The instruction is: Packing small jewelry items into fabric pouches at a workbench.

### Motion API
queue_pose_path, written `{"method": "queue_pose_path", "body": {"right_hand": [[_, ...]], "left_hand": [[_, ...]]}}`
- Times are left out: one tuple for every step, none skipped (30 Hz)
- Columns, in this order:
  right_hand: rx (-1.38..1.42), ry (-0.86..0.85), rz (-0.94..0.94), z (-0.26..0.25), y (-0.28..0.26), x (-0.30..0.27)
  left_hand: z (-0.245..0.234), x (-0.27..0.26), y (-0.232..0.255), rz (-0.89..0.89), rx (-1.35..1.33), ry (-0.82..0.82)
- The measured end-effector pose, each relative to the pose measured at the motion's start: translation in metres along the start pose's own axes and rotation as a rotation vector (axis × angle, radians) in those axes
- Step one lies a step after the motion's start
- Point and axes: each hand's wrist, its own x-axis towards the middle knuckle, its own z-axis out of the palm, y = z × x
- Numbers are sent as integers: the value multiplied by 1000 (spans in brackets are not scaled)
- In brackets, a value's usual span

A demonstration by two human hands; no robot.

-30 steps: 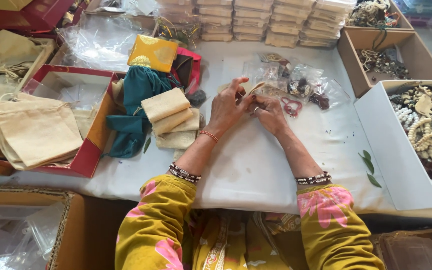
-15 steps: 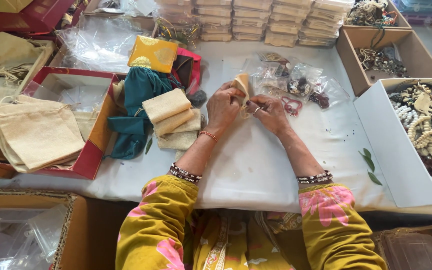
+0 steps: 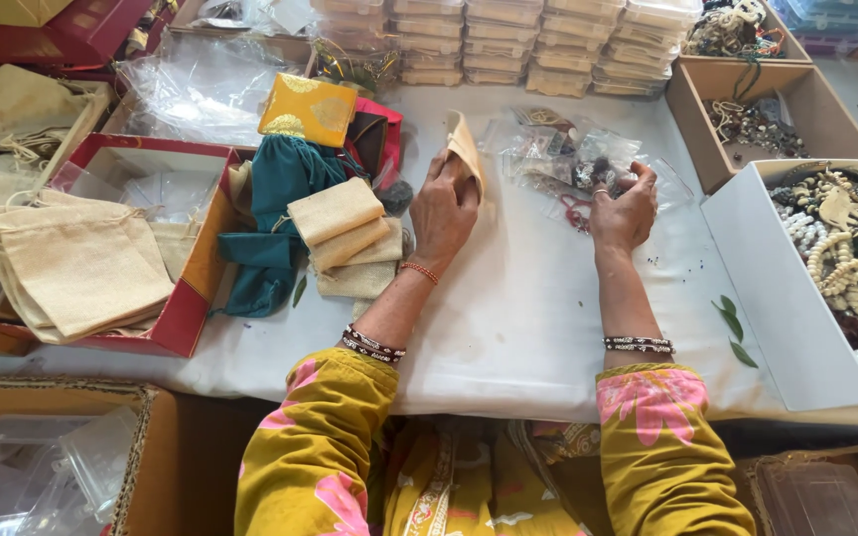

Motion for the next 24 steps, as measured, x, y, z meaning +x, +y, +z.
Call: {"method": "queue_pose_path", "body": {"right_hand": [[0,-1,0,1,1,0],[-3,38,-24,1,1,0],[-6,76,-47,2,2,0],[-6,77,-49,2,1,1],[5,6,4,2,1,1],[15,-66,56,1,1,1],[14,-67,55,4,4,2],[66,-55,36,7,7,3],[117,-43,17,10,10,4],[117,-44,15,11,10,4],[209,-5,-86,11,9,3],[300,31,-187,12,9,2],[299,29,-190,5,-3,-6],[345,48,-277,-2,-15,-15],[391,67,-365,-10,-28,-23],[391,66,-366,-9,-31,-27],[472,38,-442,-7,-35,-32],[554,10,-519,-6,-39,-36],[556,8,-520,-2,-40,-39],[765,-140,-532,2,-42,-42],[973,-293,-538,6,-43,-44],[973,-296,-538,14,-39,-45],[977,-387,-483,22,-34,-45],[979,-475,-428,29,-29,-45]], "left_hand": [[1,0,-2,0,0,0],[2,1,-4,-3,-6,5],[3,1,-6,-6,-13,10],[5,2,-8,-6,-14,11],[6,2,-10,2,-22,9],[8,2,-13,8,-29,6],[11,1,-15,7,-30,7],[14,1,-18,-6,-57,-8],[16,2,-20,-19,-85,-23],[19,2,-23,-20,-85,-21],[21,2,-27,-13,-79,-14],[24,1,-30,-7,-72,-7],[23,2,-28,-9,-71,-5],[22,3,-27,-26,-98,-20],[22,4,-26,-42,-125,-36],[26,3,-29,-43,-124,-35],[30,2,-32,-19,-143,-24],[33,2,-34,5,-161,-12],[29,4,-29,4,-160,-9],[25,5,-23,-176,-487,-108],[21,7,-18,-356,-814,-209],[25,7,-25,-358,-813,-205],[30,6,-32,-347,-913,-220],[36,6,-39,-333,-1015,-236]]}}
